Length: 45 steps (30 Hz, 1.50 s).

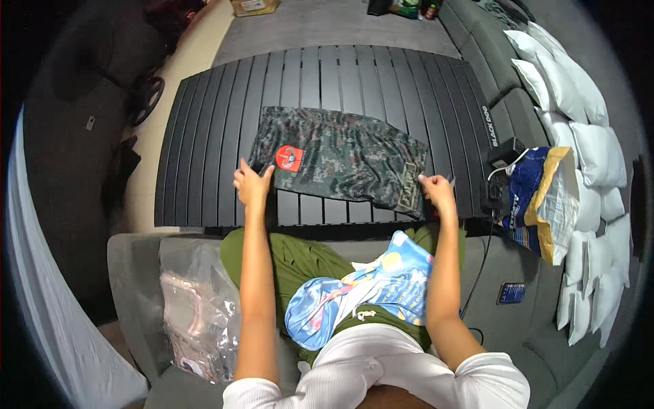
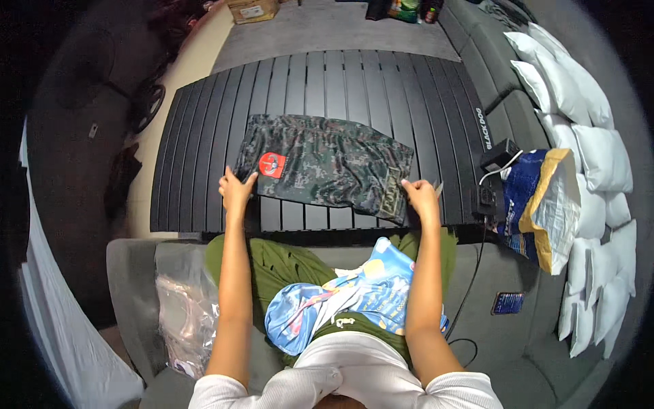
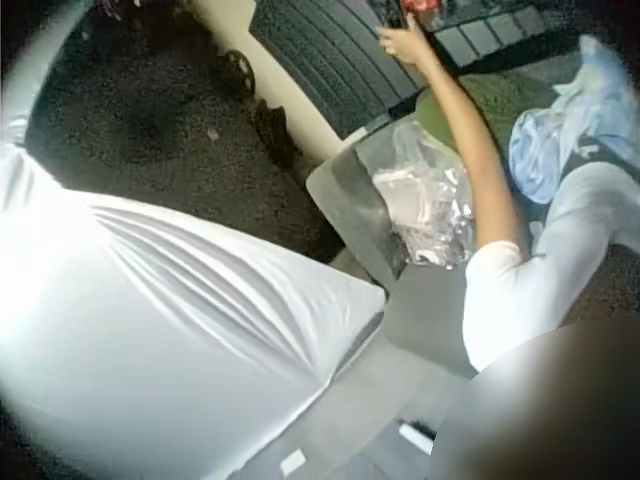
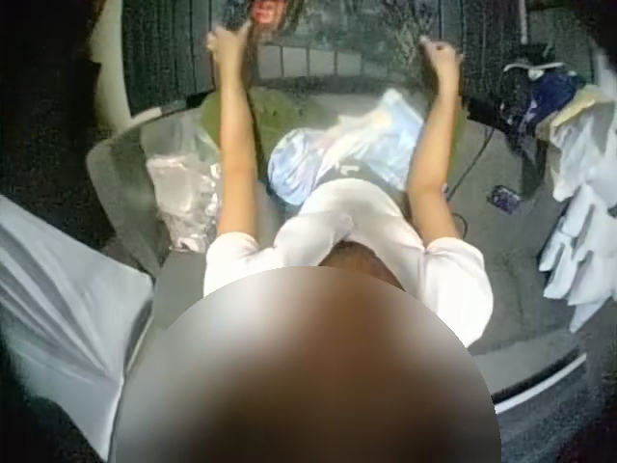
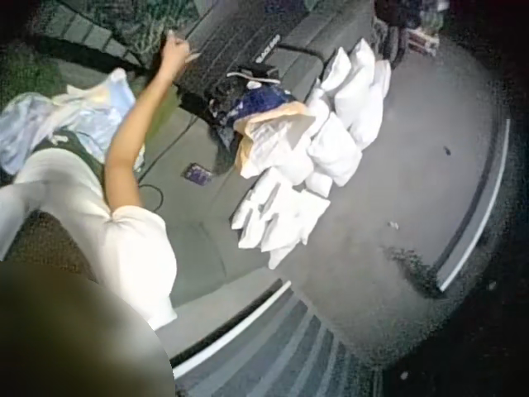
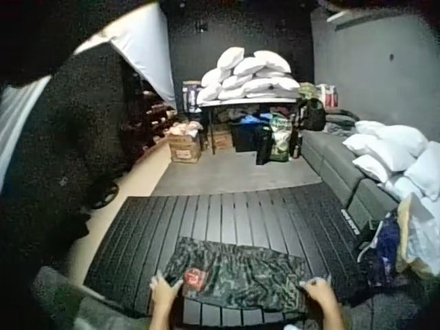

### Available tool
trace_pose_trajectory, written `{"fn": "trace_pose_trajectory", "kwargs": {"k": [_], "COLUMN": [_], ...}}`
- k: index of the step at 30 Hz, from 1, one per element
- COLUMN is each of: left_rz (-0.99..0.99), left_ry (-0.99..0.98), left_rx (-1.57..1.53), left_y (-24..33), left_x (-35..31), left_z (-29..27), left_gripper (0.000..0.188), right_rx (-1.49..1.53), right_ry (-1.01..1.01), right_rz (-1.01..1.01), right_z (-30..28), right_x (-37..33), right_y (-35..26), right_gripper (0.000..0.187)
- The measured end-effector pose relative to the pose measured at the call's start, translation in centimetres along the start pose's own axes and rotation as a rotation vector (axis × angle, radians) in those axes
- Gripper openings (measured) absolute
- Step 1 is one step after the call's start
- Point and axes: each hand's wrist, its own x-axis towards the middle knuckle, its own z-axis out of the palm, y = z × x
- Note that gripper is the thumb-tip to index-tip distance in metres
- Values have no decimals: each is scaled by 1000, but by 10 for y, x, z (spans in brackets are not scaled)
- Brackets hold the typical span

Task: The recorder folds a camouflage-patterned cloth item and places it into a small clear plastic bag.

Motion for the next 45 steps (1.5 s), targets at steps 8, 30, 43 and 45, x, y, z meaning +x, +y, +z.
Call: {"fn": "trace_pose_trajectory", "kwargs": {"k": [8, 30, 43, 45], "left_rz": [-127, 97, -2, 17], "left_ry": [-149, -281, -434, -468], "left_rx": [-14, -410, -761, -463], "left_y": [-46, -61, -69, -78], "left_x": [5, 42, 41, 47], "left_z": [-33, -3, -5, 2], "left_gripper": [35, 45, 37, 38], "right_rx": [-25, 509, -404, -513], "right_ry": [169, -272, 278, 247], "right_rz": [-145, 28, -572, -602], "right_z": [-12, -28, -5, -7], "right_x": [-20, 41, -36, -44], "right_y": [-33, -53, -2, 8], "right_gripper": [26, 40, 37, 41]}}
